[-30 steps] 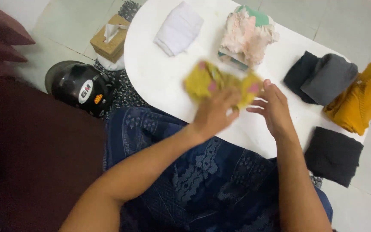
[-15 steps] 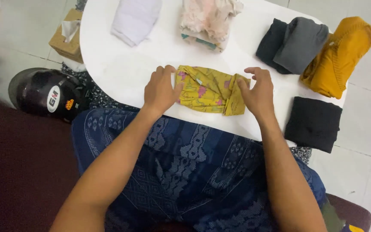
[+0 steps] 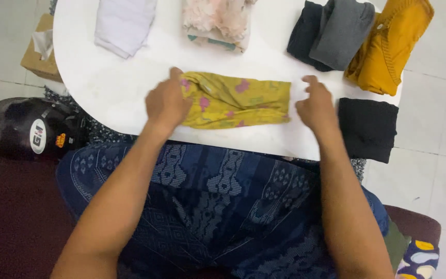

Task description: Folding various items of clothing and stacking them neatly on a table.

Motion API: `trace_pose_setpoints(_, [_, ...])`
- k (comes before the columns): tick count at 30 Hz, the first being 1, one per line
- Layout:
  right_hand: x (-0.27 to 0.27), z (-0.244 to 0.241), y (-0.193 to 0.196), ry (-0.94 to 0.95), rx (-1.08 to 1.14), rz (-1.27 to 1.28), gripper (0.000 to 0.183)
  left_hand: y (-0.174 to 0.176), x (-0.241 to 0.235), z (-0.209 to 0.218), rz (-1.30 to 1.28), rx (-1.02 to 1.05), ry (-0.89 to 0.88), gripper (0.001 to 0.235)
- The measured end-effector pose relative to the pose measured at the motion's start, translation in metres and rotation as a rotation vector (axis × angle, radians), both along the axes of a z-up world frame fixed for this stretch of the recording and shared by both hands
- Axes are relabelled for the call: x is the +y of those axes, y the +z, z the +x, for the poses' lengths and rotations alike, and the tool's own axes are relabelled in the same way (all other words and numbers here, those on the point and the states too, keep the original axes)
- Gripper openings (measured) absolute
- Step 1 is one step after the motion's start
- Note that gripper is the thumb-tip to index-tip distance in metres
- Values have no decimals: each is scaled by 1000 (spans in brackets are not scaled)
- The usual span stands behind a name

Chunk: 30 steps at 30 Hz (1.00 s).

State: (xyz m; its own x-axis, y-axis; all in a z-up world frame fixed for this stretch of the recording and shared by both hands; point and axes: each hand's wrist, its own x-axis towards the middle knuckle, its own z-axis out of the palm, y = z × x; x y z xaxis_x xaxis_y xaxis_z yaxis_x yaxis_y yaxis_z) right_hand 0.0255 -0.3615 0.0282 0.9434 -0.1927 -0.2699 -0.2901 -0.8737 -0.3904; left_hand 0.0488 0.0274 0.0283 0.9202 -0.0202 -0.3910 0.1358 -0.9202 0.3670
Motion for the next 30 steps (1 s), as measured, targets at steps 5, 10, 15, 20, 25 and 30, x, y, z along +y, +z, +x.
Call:
trace_pose_setpoints(5, [4, -11, 2, 20, -239, -27, 28, 60, 9, -15, -101, -348, 9, 69])
trace_pose_setpoints(10, [69, -21, 28, 182, -182, 211, 13, 17, -6, -10, -249, -387, -160, 31])
trace_pose_setpoints(15, [94, -34, 48, 331, 236, 91, 33, -22, -17, -13, -147, -126, -350, 12])
trace_pose_setpoints(20, [84, -30, 56, 336, 382, 40, 28, 17, -24, -22, -138, -24, -392, 40])
trace_pose_setpoints(25, [83, -28, 50, 316, 315, 143, 31, 40, -28, -26, -109, 65, -412, 74])
trace_pose_setpoints(30, [99, -34, 81, 203, 173, 193, 78, 83, -35, -32, -164, 91, -403, 99])
